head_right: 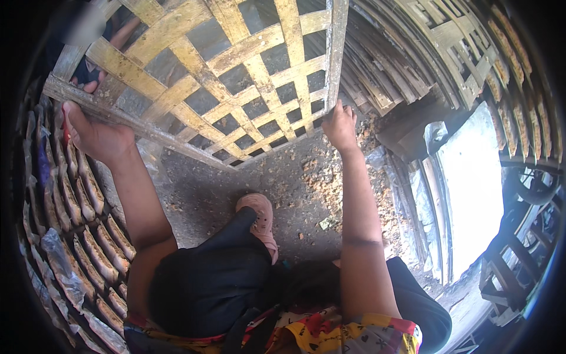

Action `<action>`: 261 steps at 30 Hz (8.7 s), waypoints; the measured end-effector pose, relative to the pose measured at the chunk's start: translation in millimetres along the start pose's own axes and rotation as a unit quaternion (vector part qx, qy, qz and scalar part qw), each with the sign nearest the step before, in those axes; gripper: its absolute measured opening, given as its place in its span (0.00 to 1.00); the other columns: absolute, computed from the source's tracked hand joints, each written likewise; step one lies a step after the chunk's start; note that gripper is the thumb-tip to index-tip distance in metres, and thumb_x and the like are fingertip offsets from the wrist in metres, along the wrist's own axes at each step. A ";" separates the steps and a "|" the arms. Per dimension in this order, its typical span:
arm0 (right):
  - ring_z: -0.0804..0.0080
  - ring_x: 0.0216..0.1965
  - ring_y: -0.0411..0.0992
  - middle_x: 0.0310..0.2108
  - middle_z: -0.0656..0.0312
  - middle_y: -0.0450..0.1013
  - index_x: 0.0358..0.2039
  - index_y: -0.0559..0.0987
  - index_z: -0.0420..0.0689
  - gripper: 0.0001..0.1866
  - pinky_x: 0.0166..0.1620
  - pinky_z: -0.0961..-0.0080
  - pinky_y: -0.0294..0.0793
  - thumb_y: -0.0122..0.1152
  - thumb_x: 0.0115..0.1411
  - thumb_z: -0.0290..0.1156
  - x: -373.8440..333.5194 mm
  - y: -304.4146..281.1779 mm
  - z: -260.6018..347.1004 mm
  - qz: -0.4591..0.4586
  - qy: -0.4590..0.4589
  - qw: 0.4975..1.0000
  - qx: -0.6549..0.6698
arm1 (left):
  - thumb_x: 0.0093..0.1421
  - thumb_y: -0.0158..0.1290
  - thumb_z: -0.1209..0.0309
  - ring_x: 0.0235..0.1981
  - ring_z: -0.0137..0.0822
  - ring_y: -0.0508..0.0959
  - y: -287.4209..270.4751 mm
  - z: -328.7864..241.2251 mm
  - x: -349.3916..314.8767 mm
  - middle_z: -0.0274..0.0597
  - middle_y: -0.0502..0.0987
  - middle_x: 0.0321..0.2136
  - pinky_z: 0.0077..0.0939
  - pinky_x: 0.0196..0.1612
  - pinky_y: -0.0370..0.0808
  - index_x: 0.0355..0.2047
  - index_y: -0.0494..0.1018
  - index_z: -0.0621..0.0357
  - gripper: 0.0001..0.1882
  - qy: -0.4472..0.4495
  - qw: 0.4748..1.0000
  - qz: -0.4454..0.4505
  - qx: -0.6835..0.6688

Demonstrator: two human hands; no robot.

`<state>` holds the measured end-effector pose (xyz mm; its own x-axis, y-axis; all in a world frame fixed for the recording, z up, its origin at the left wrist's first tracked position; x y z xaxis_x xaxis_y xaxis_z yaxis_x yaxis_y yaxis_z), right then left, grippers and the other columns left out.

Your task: The person places a plastic sheet onto a woven tray, smooths it, and then picks up another tray to inspect and adjust its edges. The person repeats this process with additional trays and plastic sheets.

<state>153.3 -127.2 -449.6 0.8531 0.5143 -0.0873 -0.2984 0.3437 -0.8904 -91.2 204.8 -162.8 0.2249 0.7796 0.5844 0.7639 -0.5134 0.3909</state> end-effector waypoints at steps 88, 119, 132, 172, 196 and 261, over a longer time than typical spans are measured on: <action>0.61 0.18 0.74 0.17 0.59 0.74 0.23 0.76 0.49 0.12 0.23 0.68 0.75 0.61 0.60 0.40 -62.1 0.5 -5.2 -0.035 -0.234 0.971 -0.027 | 0.72 0.39 0.61 0.39 0.46 0.81 -2.2 0.3 -0.3 0.54 0.80 0.33 0.40 0.49 0.79 0.46 0.69 0.71 0.21 -0.020 0.998 0.011 -0.051; 0.62 0.38 0.76 0.35 0.52 0.75 0.59 0.59 0.40 0.29 0.41 0.65 0.76 0.57 0.58 0.22 14.9 -97.2 63.5 -0.178 -0.158 0.956 0.172 | 0.70 0.41 0.59 0.47 0.44 0.75 1.0 -9.1 -10.5 0.50 0.76 0.39 0.49 0.60 0.68 0.55 0.65 0.68 0.24 -0.025 0.999 -0.030 0.020; 0.43 0.52 0.67 0.47 0.45 0.71 0.59 0.63 0.39 0.30 0.56 0.54 0.64 0.60 0.56 0.30 -15.3 -45.5 16.7 -0.056 -0.152 0.980 0.120 | 0.72 0.36 0.61 0.39 0.47 0.81 8.5 -11.3 -7.9 0.51 0.79 0.33 0.42 0.51 0.78 0.53 0.64 0.68 0.21 0.016 0.981 0.119 -0.150; 0.53 0.29 0.73 0.27 0.53 0.72 0.51 0.69 0.43 0.23 0.38 0.58 0.72 0.57 0.53 0.29 17.1 -149.2 92.3 -0.309 -0.143 0.916 0.211 | 0.71 0.40 0.58 0.42 0.36 0.73 -4.7 -18.5 -21.0 0.41 0.72 0.33 0.39 0.54 0.68 0.57 0.63 0.65 0.23 -0.025 0.999 0.021 -0.027; 0.68 0.35 0.75 0.33 0.52 0.76 0.46 0.72 0.39 0.19 0.40 0.70 0.72 0.62 0.62 0.39 -2.1 -185.8 91.0 -0.223 -0.134 0.916 0.305 | 0.71 0.35 0.58 0.32 0.30 0.69 14.3 -38.4 -25.3 0.40 0.67 0.26 0.25 0.41 0.72 0.57 0.58 0.68 0.25 0.036 0.998 0.013 0.051; 0.66 0.53 0.72 0.50 0.52 0.74 0.61 0.64 0.40 0.36 0.53 0.71 0.69 0.70 0.55 0.36 -31.9 -276.4 141.6 -0.233 -0.184 0.919 0.259 | 0.71 0.37 0.58 0.32 0.31 0.69 8.5 -37.5 -41.9 0.41 0.68 0.27 0.30 0.43 0.71 0.56 0.58 0.67 0.24 0.023 0.999 0.024 -0.034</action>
<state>148.0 -127.4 -137.4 0.7655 0.4150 0.4917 -0.1831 0.8731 -0.4518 -116.8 154.3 -157.3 0.2316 0.7364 0.6357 0.7102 -0.5745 0.4069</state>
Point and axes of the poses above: each hand's wrist, its own x-axis towards the middle knuckle, its own y-axis out of the palm, z = x × y, the point moved 7 cm from there along x, towards the middle knuckle
